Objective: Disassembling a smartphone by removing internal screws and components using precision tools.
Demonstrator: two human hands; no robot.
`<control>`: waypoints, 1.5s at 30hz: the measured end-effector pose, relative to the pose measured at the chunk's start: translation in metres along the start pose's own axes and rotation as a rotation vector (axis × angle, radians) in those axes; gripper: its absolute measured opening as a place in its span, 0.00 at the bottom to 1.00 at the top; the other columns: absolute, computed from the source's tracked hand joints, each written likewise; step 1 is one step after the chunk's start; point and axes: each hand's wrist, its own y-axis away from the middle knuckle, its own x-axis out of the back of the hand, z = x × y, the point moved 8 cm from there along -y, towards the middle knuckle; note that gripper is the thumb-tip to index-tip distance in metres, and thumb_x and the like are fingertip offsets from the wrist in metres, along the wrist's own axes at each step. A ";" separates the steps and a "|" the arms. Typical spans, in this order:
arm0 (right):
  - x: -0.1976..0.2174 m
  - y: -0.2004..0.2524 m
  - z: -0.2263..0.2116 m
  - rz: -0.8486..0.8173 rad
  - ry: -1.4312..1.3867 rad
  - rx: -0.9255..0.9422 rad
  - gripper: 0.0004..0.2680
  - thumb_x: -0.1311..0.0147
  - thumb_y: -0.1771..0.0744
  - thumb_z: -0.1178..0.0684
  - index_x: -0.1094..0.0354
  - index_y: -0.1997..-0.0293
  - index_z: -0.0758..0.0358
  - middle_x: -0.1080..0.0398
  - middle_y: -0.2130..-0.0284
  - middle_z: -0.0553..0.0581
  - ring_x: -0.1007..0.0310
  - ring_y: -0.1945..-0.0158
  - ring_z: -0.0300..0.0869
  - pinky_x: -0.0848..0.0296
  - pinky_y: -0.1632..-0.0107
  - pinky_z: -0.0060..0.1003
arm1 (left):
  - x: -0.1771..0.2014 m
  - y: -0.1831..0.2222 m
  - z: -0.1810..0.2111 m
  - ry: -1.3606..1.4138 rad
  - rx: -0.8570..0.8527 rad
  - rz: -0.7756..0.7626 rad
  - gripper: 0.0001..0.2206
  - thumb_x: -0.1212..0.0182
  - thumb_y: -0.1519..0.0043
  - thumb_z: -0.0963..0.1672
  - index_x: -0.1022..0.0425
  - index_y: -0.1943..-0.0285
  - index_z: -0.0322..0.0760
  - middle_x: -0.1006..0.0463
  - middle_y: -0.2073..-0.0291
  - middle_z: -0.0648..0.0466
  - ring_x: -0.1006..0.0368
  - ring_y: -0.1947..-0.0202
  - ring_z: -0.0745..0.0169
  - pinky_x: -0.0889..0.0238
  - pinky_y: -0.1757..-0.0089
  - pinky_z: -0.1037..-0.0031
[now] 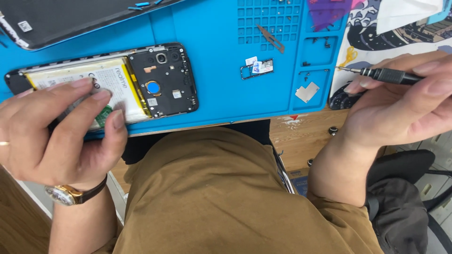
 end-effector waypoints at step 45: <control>-0.082 -0.015 -0.041 -0.734 0.636 -0.050 0.07 0.29 0.17 0.73 0.22 0.46 0.76 0.46 0.76 0.55 0.50 0.72 0.39 0.48 0.62 0.38 | 0.006 -0.003 -0.004 -0.166 0.058 0.000 0.10 0.34 0.26 0.46 0.10 0.51 0.38 0.14 0.53 0.47 0.23 0.58 0.49 0.32 0.54 0.60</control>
